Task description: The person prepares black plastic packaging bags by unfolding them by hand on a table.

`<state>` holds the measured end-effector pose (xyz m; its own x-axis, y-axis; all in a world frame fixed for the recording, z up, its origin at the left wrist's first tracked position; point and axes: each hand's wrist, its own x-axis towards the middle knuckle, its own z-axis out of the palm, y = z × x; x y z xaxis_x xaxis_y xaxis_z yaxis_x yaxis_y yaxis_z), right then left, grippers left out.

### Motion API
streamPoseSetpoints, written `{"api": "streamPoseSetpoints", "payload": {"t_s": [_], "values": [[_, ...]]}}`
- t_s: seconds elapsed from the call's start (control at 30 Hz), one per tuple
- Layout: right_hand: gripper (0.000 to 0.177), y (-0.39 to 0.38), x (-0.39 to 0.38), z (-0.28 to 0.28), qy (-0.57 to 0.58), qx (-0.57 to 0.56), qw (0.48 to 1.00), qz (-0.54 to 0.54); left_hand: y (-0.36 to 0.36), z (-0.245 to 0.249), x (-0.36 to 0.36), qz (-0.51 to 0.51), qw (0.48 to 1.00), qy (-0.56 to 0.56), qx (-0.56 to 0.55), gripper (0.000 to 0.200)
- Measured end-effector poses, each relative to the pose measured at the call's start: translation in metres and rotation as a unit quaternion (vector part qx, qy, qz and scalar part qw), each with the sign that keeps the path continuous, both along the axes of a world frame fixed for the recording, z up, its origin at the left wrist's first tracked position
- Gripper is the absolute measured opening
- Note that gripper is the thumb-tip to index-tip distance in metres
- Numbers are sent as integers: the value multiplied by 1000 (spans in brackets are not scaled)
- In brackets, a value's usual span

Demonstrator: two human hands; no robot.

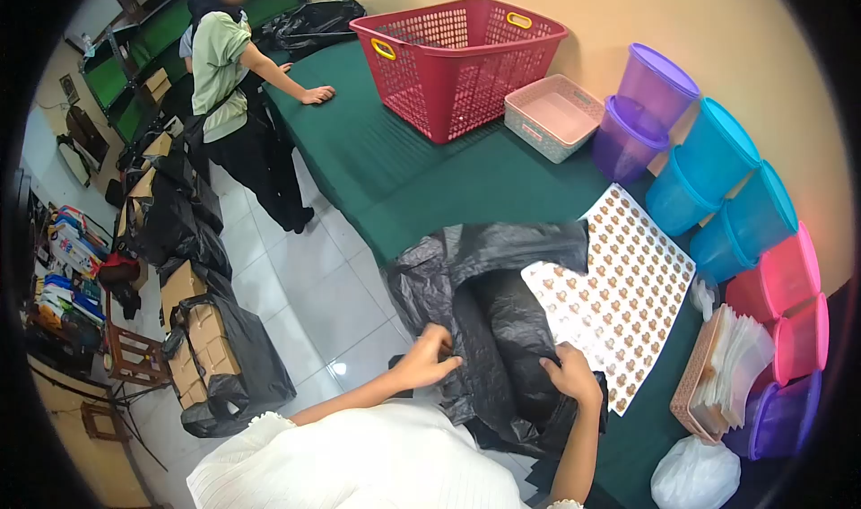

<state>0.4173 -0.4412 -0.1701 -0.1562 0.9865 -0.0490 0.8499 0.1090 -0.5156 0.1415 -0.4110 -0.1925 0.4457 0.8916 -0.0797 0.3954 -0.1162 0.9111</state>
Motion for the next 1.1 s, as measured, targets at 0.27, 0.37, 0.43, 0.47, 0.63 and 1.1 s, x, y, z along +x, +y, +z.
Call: {"api": "streamPoseSetpoints", "payload": {"t_s": [0.27, 0.37, 0.43, 0.47, 0.63, 1.1], "values": [[9, 24, -155, 63, -93, -27, 985, 139, 48, 116, -63, -190, 911, 99, 352, 68], [10, 18, -179, 85, -101, -40, 978, 176, 97, 29, -116, -163, 794, 297, 505, 49], [15, 19, -185, 88, -118, -59, 978, 162, 120, 28, -152, -334, 897, 250, 146, 24], [21, 20, -185, 86, -133, -79, 977, 147, 116, 10, -171, -301, 906, 183, 234, 18], [42, 18, -163, 53, -243, -285, 910, 180, 103, -6, -237, -151, 947, 196, 206, 24], [25, 21, -180, 45, -55, -14, 998, -15, 88, 86, -263, 79, 913, 383, 119, 58]]}}
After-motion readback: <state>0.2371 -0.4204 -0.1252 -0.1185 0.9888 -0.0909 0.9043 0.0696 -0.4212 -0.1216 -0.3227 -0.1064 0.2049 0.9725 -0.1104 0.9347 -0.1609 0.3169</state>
